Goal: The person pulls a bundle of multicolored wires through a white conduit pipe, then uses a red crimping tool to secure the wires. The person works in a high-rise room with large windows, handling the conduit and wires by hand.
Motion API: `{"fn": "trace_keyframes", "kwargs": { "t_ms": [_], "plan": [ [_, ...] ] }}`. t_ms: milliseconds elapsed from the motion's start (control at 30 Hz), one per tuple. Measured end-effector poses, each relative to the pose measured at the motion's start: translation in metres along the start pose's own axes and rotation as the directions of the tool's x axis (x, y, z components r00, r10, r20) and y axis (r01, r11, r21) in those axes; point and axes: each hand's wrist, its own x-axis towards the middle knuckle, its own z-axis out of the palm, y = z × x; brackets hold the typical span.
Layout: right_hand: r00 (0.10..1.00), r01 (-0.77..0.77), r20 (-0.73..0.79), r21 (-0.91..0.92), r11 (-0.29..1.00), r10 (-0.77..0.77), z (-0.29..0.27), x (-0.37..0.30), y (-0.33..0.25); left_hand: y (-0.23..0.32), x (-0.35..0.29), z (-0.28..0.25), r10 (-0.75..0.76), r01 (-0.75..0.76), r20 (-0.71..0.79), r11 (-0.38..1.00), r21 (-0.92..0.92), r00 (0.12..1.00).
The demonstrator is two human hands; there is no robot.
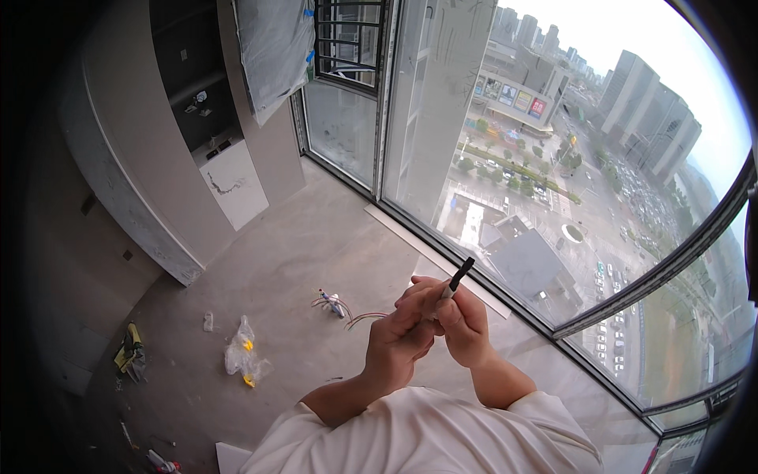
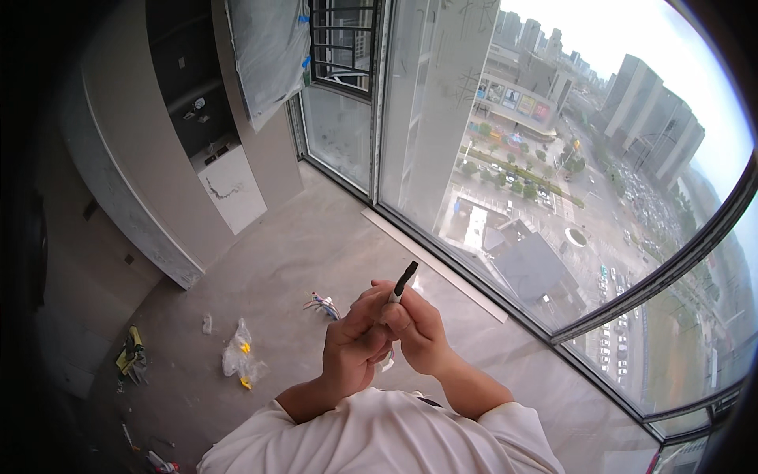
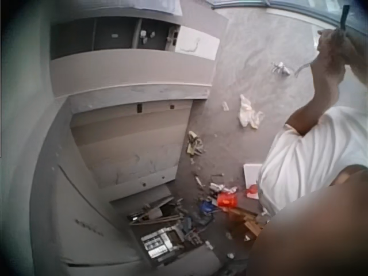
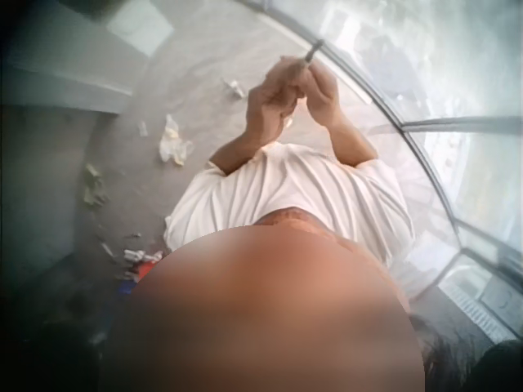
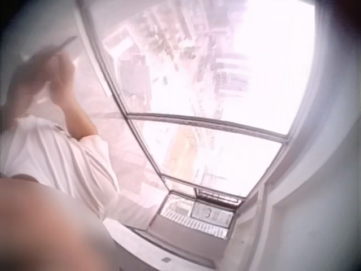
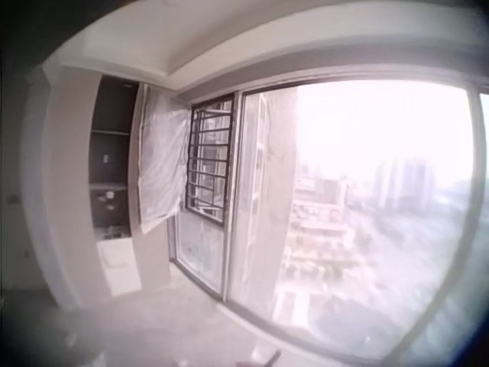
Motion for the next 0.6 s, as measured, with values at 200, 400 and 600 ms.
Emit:
{"fn": "trace_keyframes", "kwargs": {
  "t_ms": [200, 400, 600],
  "plan": [
    [0.943, 0.030, -0.330, 0.209, 0.978, 0.041, -0.030, 0.009, -0.014, -0.009, 0.021, -0.006, -0.167, 0.156, 0.003, 0.927, 0.341, 0.986],
    [0.729, 0.409, -0.643, 0.136, 0.902, -0.234, -0.100, -0.013, -0.019, -0.032, 0.034, 0.011, -0.184, -0.096, 0.302, 0.689, 0.718, 0.935],
    [0.465, 0.564, -0.823, -0.008, 0.826, -0.326, -0.193, -0.078, -0.063, -0.083, 0.040, 0.020, -0.197, -0.276, 0.486, 0.619, 0.735, 0.851]
  ]
}}
